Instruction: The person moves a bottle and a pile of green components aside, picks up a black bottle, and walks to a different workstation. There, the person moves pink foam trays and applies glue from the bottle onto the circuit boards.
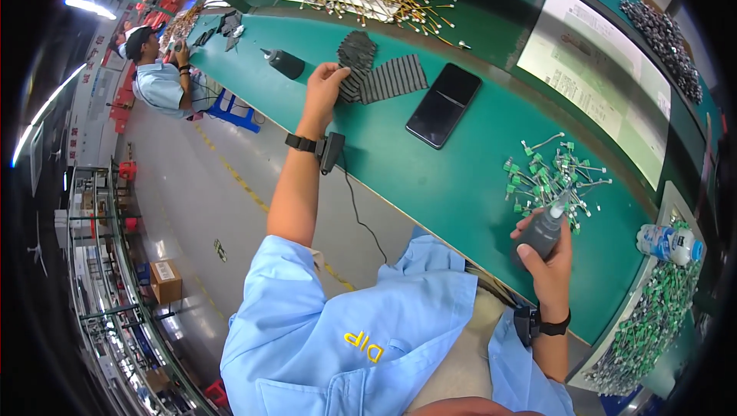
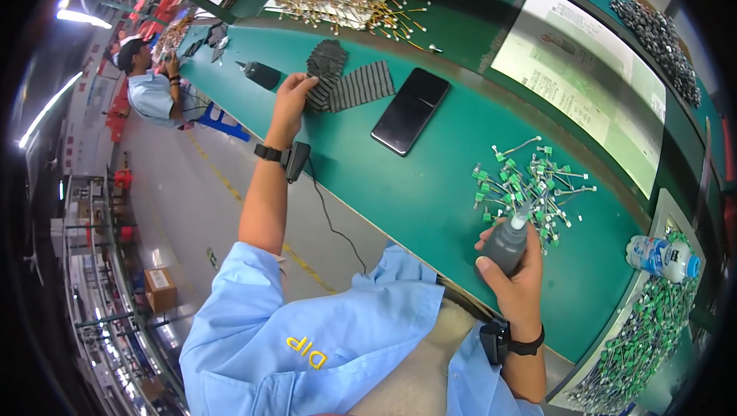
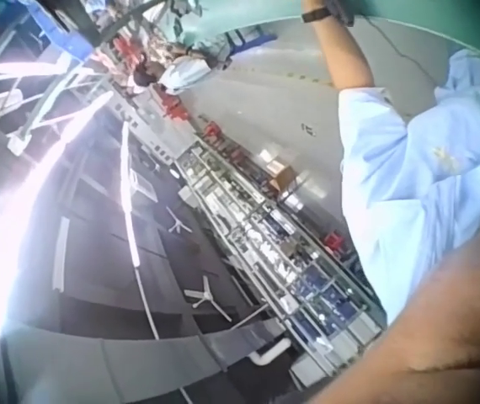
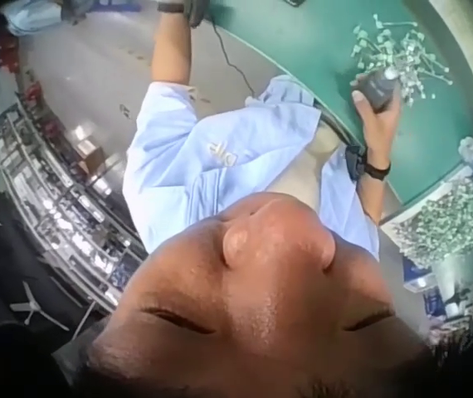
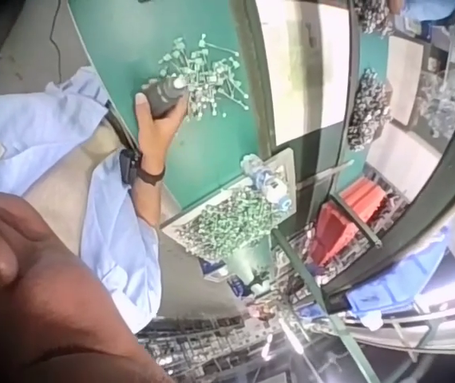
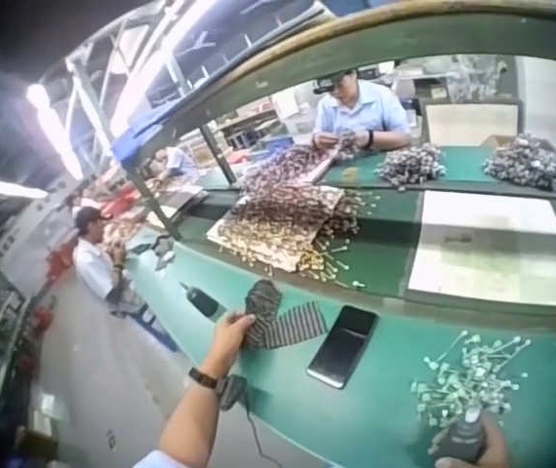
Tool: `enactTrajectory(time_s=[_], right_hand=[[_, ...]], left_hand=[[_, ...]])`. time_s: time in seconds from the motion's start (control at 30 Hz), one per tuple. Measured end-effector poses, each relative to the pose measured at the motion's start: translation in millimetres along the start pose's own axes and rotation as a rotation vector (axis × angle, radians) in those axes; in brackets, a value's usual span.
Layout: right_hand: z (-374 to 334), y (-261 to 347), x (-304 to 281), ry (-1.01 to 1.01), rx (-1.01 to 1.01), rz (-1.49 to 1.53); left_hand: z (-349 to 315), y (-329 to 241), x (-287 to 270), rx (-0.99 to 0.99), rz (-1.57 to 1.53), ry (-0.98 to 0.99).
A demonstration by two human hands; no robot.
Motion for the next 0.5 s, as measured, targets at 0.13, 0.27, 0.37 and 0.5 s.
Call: enactTrajectory(time_s=[0.13,0.27,0.37,0.5], right_hand=[[7,0,28,0.093,0.028,0.01],[19,19,62,0.185,-0.059,-0.033],[30,40,98,0.293,-0.164,-0.131],[33,59,130,0.348,-0.246,-0.311]], left_hand=[[-64,-38,49,-0.087,-0.66,0.185],[-139,-55,82,-0.076,-0.731,0.248],[-193,-59,101,-0.024,-0.649,0.303],[-245,-76,120,0.045,-0.637,0.37]])
Point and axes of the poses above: each hand's wrist, its own z-axis towards the middle knuckle, its own x-axis out of the palm, y = z × x, the point moved 10 cm from there along z, towards the middle knuckle, and after that the axes turned 15 degrees about -z, right-handed, at the moved point
